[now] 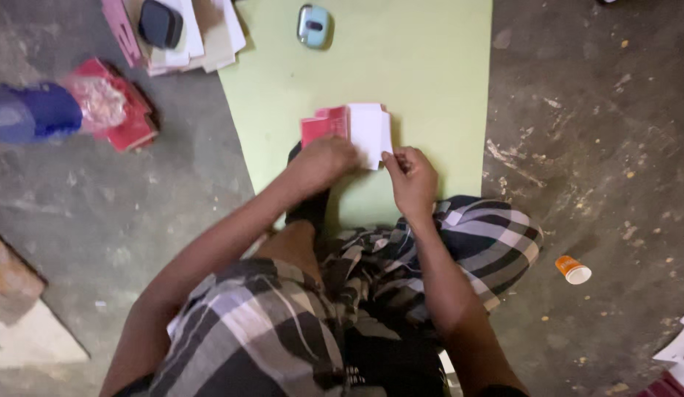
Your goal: The person sits on the floor and repeatedly folds red paper covers around white paper stacks, pressing the folds to secure them. They place finished units aside and pick up new stacks to continue the process.
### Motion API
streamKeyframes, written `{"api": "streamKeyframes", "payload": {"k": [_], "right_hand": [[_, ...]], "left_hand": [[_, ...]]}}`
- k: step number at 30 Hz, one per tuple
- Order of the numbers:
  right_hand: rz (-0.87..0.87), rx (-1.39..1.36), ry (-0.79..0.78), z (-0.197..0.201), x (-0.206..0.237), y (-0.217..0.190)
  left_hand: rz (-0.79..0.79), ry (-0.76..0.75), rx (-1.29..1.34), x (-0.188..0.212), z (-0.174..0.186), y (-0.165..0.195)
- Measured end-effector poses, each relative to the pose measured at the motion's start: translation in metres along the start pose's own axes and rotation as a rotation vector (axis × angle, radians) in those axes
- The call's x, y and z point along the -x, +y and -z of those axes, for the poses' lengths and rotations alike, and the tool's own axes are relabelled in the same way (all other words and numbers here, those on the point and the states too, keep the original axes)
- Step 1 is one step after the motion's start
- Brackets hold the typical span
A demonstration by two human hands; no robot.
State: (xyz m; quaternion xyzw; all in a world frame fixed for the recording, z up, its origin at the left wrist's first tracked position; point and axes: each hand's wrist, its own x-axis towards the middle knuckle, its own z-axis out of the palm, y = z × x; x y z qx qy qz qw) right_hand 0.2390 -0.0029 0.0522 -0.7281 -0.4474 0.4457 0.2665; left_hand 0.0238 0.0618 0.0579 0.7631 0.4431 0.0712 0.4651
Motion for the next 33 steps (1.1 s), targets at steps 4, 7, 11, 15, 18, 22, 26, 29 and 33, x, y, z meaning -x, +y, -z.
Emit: {"api": "streamKeyframes", "payload": {"k": [4, 7, 11, 15, 18, 22, 26, 29, 33], "right_hand": [[0.219, -0.122, -0.176, -0.01, 0.003, -0.006], [0.653, 0.213, -0.101, -0.02, 0.008, -0.011], [0.819, 0.418, 0.052, -0.03, 0.021, -0.013], [0.412, -0.161, -0.135, -0.033, 0.02, -0.017], [0.224, -0.161, -0.276, -0.014, 0.013, -0.037], [-0.029, -0.851, -0.778, 0.059, 0.046, -0.094], [0.753, -1.144, -1.578, 0.105, 0.108, -0.138], [0.639, -0.857, -1.239, 0.081, 0.099, -0.121], [0.241, -0.148, -0.182, 0.016, 0.028, -0.048]], "left_hand": [[0.728, -0.126, 0.92, -0.003, 0.0, -0.003], [0.456, 0.126, 0.934, 0.001, -0.006, -0.004], [0.469, 0.008, 1.104, 0.008, -0.017, -0.013], [0.44, 0.054, 1.266, 0.013, -0.025, -0.021], [0.469, 0.134, 1.11, 0.013, -0.03, -0.018], [0.483, 0.262, 1.093, 0.01, -0.033, -0.008], [0.519, 0.271, 0.938, 0.015, -0.034, -0.003], [0.536, 0.281, 1.015, 0.019, -0.037, -0.007], [0.411, 0.381, 1.051, 0.019, -0.045, -0.015]]}}
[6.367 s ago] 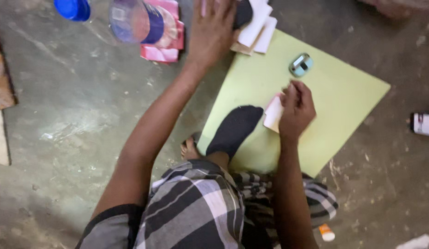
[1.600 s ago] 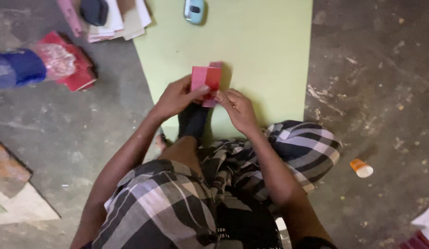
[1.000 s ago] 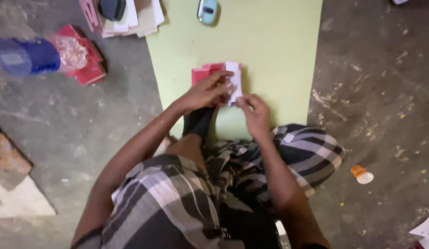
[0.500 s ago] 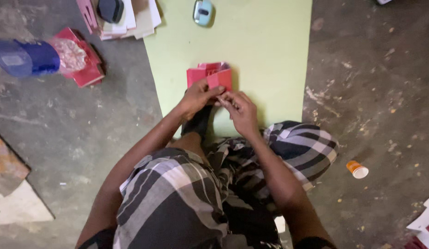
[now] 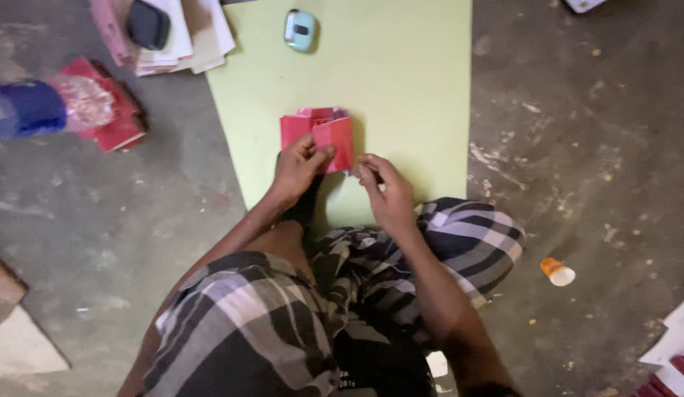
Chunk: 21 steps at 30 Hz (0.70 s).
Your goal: The person sits on the floor and repeatedly folds red paper covers around white paper stacks, pressing the folds to secure them. They place finished units aside and pick up new stacks to continue the process.
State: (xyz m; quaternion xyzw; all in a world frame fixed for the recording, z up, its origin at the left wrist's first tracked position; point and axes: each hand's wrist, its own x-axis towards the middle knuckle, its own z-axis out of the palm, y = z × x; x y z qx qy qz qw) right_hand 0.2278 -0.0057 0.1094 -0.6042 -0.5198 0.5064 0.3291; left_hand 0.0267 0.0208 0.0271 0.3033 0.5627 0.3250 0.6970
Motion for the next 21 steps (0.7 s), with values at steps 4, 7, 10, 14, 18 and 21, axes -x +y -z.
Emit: {"api": "streamKeyframes", "payload": {"k": [4, 7, 10, 14, 18, 21], "right_hand": [[0.188, 0.273, 0.019, -0.014, -0.024, 0.057], [0.184, 0.353, 0.056, -0.017, -0.034, 0.067], [0.2, 0.384, 0.072, -0.021, -0.04, 0.068], [0.16, 0.082, 0.035, -0.026, -0.036, 0.074], [0.131, 0.242, 0.046, -0.028, -0.036, 0.082], [0.042, 0.215, -0.025, -0.028, -0.04, 0.087]], "left_hand": [[-0.077, 0.048, -0.134, 0.002, 0.003, -0.004], [-0.098, -0.009, -0.18, 0.001, 0.005, 0.002], [-0.089, -0.002, -0.186, 0.002, 0.004, 0.009], [-0.002, -0.101, 0.127, 0.005, 0.002, 0.011], [-0.014, -0.068, 0.065, 0.008, 0.006, 0.009], [-0.062, -0.066, 0.02, 0.007, 0.007, 0.005]]}}
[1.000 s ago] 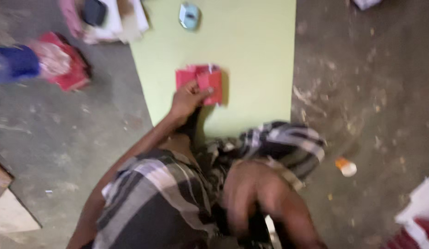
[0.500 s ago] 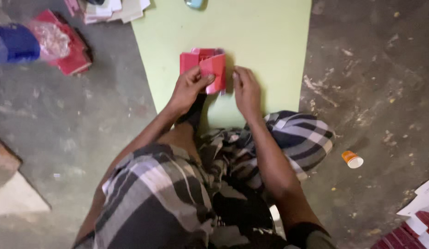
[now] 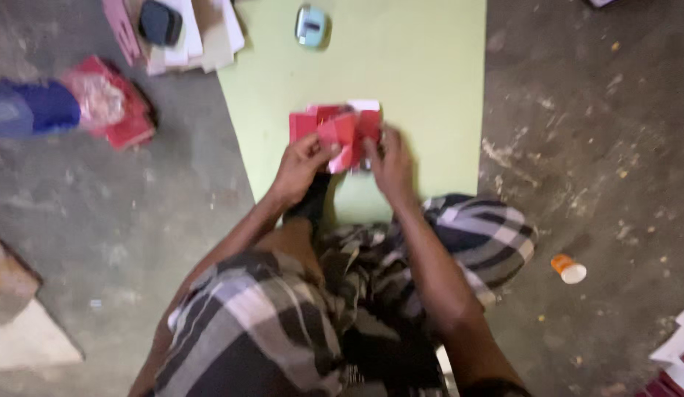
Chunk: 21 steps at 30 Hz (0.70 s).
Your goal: The person sits on the floor and repeatedly folds red paper covers around white paper stacks, pressing the folds to secure them. They place finished units aside and pick up new stacks to continue the process.
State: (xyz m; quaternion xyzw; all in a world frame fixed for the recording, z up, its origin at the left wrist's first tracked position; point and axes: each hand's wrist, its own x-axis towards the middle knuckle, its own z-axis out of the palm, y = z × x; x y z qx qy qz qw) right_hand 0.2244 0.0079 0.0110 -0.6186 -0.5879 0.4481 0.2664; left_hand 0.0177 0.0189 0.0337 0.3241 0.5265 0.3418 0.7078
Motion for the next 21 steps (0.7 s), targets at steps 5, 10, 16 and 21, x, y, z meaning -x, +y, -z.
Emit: {"api": "streamKeyframes", "payload": {"k": [5, 10, 16, 21], "right_hand": [[-0.098, -0.083, 0.022, -0.0032, -0.0008, 0.0057], [0.017, 0.134, 0.094, -0.0064, -0.0011, 0.0076], [0.208, 0.147, 0.189, -0.0067, -0.0032, 0.0049], [0.214, -0.043, 0.118, -0.0079, 0.0001, -0.0014]], "left_hand": [[0.021, 0.049, 0.029, -0.0007, 0.0011, -0.0067], [0.075, 0.005, 0.178, -0.0011, 0.0034, -0.0089], [0.035, 0.009, 0.056, -0.0033, 0.0026, -0.0051], [0.029, -0.001, 0.033, -0.0013, 0.0046, -0.0047]]}}
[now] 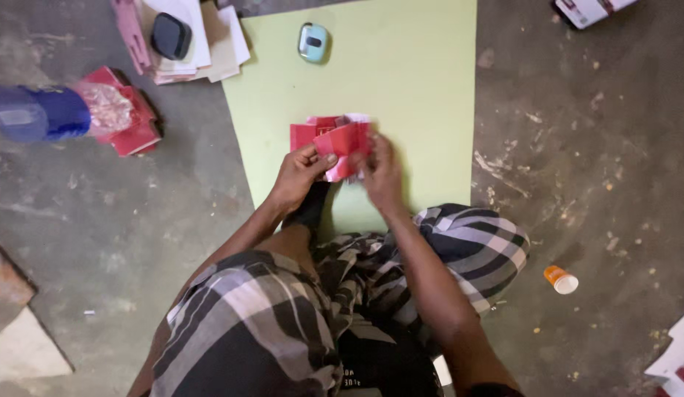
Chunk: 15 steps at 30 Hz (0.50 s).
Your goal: The person sits on the floor and repeatedly folds red paper covers around white paper stacks, pressing the folds to secure them. They place finished units aside and pick up new stacks to continue the process.
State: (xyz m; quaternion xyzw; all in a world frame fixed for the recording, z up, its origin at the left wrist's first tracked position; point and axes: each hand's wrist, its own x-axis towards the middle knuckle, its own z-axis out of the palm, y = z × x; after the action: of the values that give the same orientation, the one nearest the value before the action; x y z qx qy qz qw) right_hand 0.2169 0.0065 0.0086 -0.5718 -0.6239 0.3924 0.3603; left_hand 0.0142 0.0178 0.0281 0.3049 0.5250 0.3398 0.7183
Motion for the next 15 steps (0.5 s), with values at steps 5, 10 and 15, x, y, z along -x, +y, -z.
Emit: {"api": "streamKeyframes", "payload": {"k": [5, 10, 15], "right_hand": [[-0.04, -0.046, -0.012, -0.0023, -0.0035, -0.0013], [-0.181, -0.003, -0.015, -0.001, -0.0046, 0.0045], [-0.057, 0.247, 0.052, -0.0045, -0.0034, 0.0075]], "left_hand": [[-0.027, 0.02, -0.1, -0.0012, 0.0041, -0.0027], [0.042, 0.021, -0.011, -0.0029, 0.0045, -0.0069], [0.053, -0.009, 0.076, -0.0015, 0.0033, -0.0064]]}}
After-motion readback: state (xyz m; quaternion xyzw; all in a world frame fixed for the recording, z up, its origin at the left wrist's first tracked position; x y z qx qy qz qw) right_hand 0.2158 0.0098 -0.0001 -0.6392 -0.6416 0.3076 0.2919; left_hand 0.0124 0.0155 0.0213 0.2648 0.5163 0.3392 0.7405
